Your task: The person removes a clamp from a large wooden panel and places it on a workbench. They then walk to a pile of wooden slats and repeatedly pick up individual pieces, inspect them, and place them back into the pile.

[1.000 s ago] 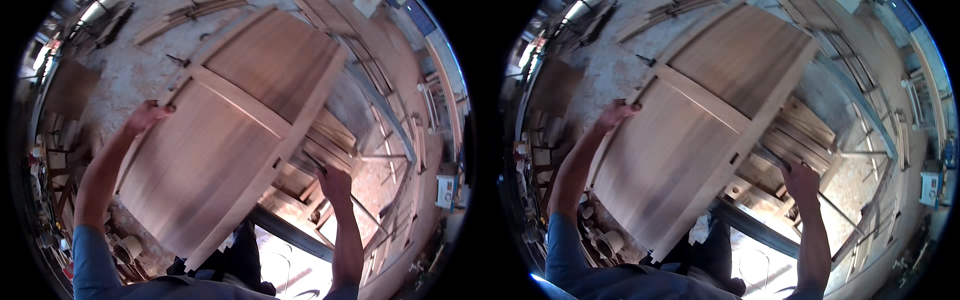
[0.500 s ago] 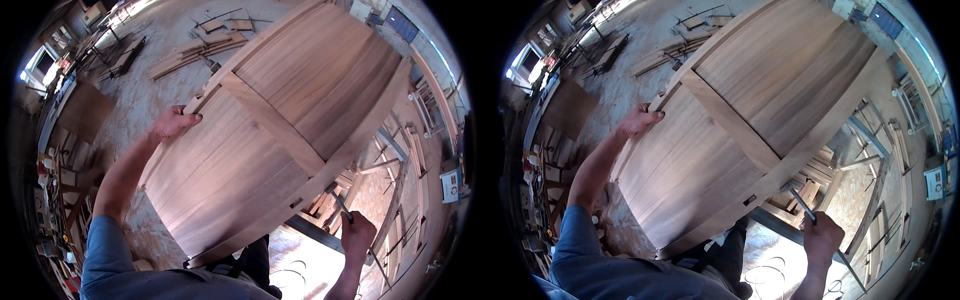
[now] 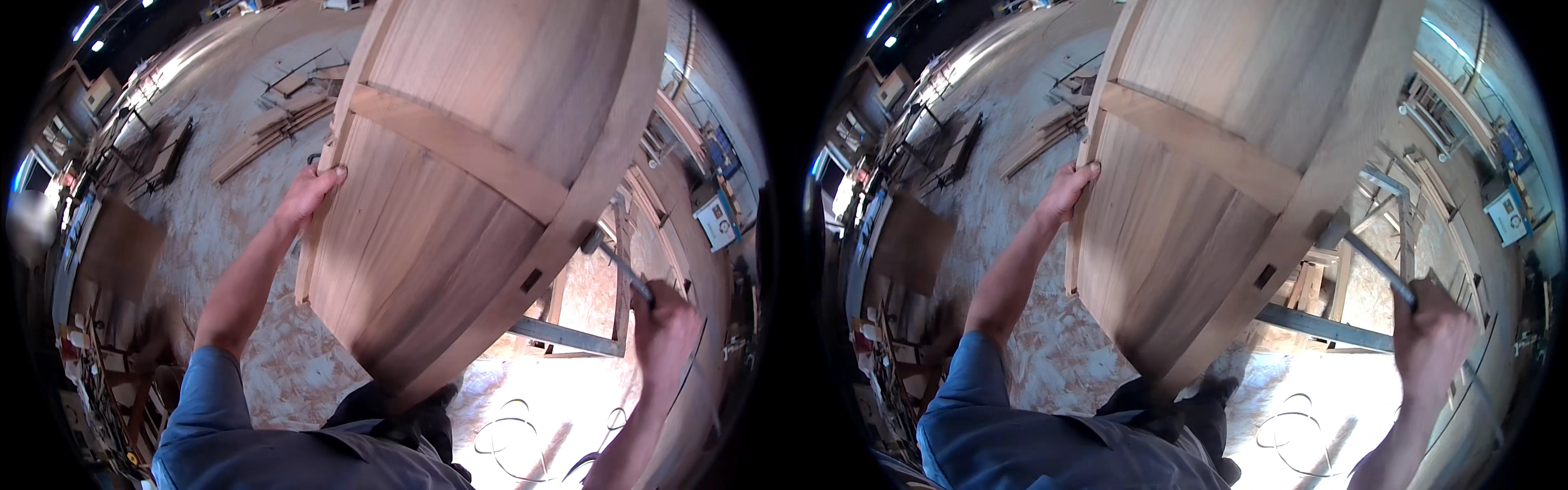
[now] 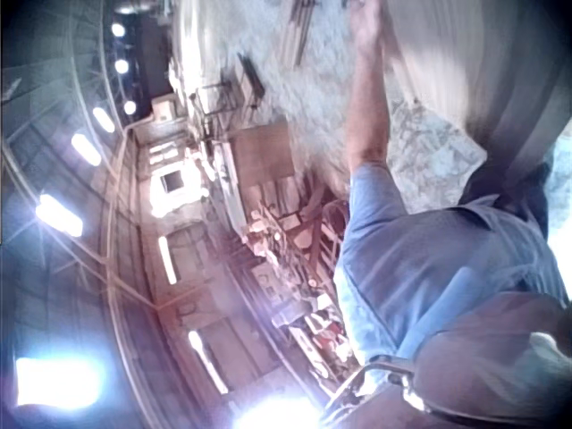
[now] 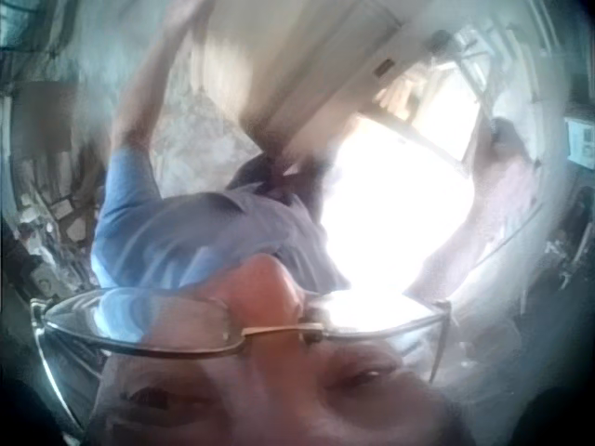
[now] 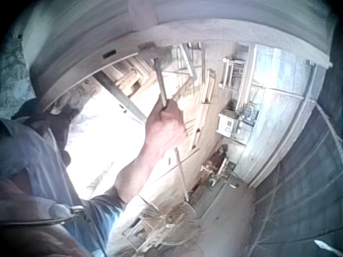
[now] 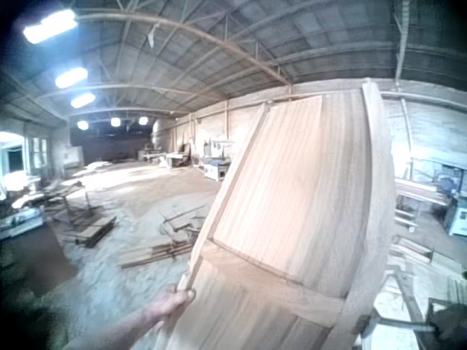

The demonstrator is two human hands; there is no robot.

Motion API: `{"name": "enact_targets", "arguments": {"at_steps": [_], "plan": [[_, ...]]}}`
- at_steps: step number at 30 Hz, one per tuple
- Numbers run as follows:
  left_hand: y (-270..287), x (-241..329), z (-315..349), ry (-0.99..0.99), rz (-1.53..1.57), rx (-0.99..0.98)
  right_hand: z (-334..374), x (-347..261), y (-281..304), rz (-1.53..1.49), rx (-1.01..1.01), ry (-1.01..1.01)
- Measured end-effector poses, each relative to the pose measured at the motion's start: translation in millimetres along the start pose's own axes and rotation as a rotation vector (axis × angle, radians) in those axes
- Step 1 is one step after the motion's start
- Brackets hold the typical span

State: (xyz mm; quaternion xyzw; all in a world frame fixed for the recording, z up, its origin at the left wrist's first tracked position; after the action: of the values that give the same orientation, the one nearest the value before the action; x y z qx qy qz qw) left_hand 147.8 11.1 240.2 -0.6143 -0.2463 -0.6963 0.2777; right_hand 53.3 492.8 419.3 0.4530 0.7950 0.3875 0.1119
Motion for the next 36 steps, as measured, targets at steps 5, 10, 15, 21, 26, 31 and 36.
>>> {"name": "enact_targets", "arguments": {"at_steps": [5,10,15,21,26,31,36], "plan": [[-32.3,29.5,12.3,-0.039,0.014,-0.034,-14.1,39.8,40.8,0.031,0.091,-0.001],[-71.0,49.6,53.3,-0.028,0.108,-0.039,-24.8,69.8,87.5,0.086,0.06,0.002],[-115.8,39.7,81.7,-0.037,0.072,0.003,5.3,123.9,120.6,0.158,0.104,0.037],[-66.4,0.7,85.4,-0.11,0.089,-0.114,61.4,148.3,88.2,0.174,0.044,-0.042],[3.3,34.8,123.5,-0.162,-0.475,0.229,140.6,116.8,29.2,-0.084,-0.236,-0.303],[-15.7,65.0,147.1,-0.223,-0.876,0.193,248.1,89.0,-29.3,-0.341,-0.305,-0.598],[-62.9,88.7,169.3,-0.307,-1.068,-0.089,333.2,58.1,-63.0,-0.423,-0.331,-0.824]]}}
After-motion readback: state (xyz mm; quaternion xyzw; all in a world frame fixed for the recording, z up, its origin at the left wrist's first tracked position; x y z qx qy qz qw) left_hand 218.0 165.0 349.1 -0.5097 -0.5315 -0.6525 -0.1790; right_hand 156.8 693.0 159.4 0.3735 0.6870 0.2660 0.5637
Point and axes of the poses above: each hand's wrist, its own z-axis away from the middle knuckle, its own y-axis out of the back of the hand, x = y × z, the point moved 1 cm from there along -z, towards the middle knuckle, and after that the axes turned 10 degrees about x, right-handed, at the moved point
